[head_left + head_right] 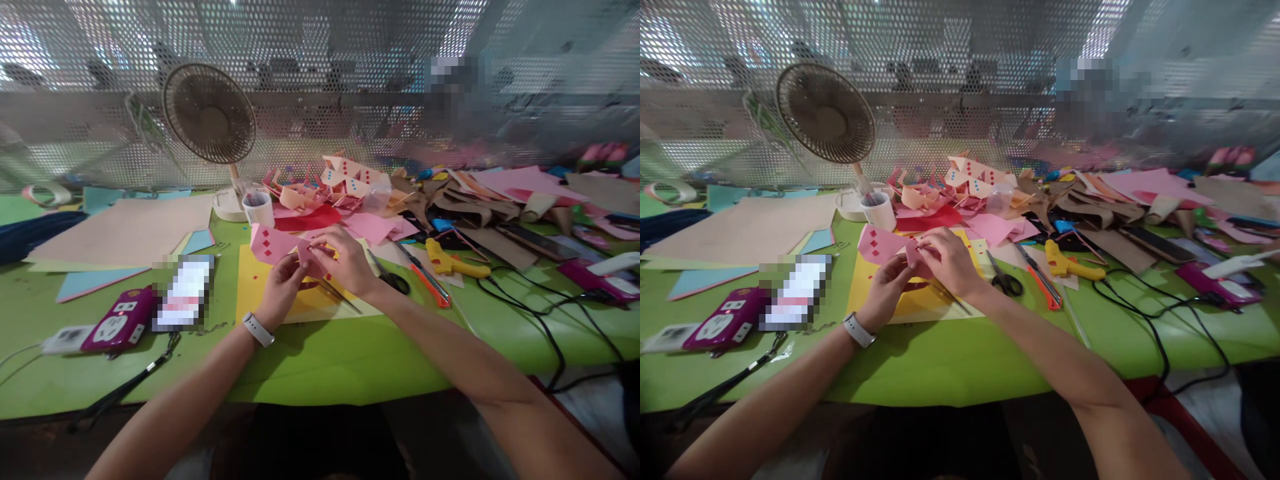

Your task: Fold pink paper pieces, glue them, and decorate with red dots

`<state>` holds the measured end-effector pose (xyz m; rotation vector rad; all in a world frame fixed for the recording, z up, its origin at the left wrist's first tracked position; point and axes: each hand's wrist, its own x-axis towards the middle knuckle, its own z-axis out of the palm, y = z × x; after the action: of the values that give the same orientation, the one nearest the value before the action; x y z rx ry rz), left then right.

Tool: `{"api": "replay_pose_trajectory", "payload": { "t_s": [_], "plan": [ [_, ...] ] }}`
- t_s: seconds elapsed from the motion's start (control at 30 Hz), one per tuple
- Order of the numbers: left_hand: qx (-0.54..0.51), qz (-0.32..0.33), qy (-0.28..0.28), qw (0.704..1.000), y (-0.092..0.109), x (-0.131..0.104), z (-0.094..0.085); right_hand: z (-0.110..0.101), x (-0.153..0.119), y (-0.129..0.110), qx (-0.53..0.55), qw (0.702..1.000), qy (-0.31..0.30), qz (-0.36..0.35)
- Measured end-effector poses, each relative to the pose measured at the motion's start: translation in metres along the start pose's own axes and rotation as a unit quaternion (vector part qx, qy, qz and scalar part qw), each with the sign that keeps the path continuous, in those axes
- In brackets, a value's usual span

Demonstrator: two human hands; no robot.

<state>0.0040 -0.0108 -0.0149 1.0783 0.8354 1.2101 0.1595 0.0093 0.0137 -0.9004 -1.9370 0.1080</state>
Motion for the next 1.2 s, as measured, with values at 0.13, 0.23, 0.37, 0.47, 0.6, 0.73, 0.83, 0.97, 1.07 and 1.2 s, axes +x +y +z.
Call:
{"api": "replay_pose_trajectory", "payload": {
  "t_s": [0.13, 0.23, 0.37, 0.47, 0.6, 0.73, 0.83, 0.97, 1.07, 1.2],
  "plan": [
    [-0.002, 0.0, -0.007, 1.0, 0.0002, -0.0001, -0.0001, 0.0004, 0.0, -0.0001, -0.002, 1.0, 0.0, -0.007],
    [-0.006, 0.001, -0.009, 1.0, -0.0002, 0.0001, -0.0004, 0.0004, 0.0001, 0.0001, 0.001, 1.0, -0.002, -0.001],
    [-0.005, 0.004, -0.013, 1.0, -0.0012, 0.0003, -0.0007, 0.0006, 0.0003, 0.0012, 0.008, 1.0, -0.001, 0.015],
    [-0.006, 0.007, -0.015, 1.0, -0.0015, 0.0006, -0.0007, 0.0015, -0.0001, 0.0021, 0.03, 0.999, 0.002, 0.04],
    [-0.002, 0.004, -0.011, 1.0, -0.001, 0.0006, -0.0005, 0.002, -0.0005, 0.0019, 0.064, 0.995, 0.007, 0.07],
    [0.001, 0.012, 0.002, 1.0, -0.0005, 0.0001, -0.0008, -0.0012, 0.0014, 0.0004, 0.047, 0.996, 0.041, 0.057],
    [0.003, 0.016, 0.006, 1.0, -0.0005, -0.0001, -0.0011, -0.0025, 0.0018, 0.0007, 0.026, 0.998, 0.051, 0.02],
    [0.003, 0.022, 0.007, 1.0, -0.0003, 0.0001, -0.0009, 0.0005, -0.001, 0.0031, -0.029, 0.998, 0.049, -0.013],
    [0.004, 0.024, 0.004, 1.0, 0.0001, 0.0, -0.0003, 0.0026, -0.003, 0.0038, -0.066, 0.996, 0.063, -0.019],
    [0.008, 0.029, -0.003, 1.0, 0.0002, -0.0005, 0.0002, 0.0024, -0.0032, 0.003, -0.068, 0.996, 0.054, -0.014]
  ]
}}
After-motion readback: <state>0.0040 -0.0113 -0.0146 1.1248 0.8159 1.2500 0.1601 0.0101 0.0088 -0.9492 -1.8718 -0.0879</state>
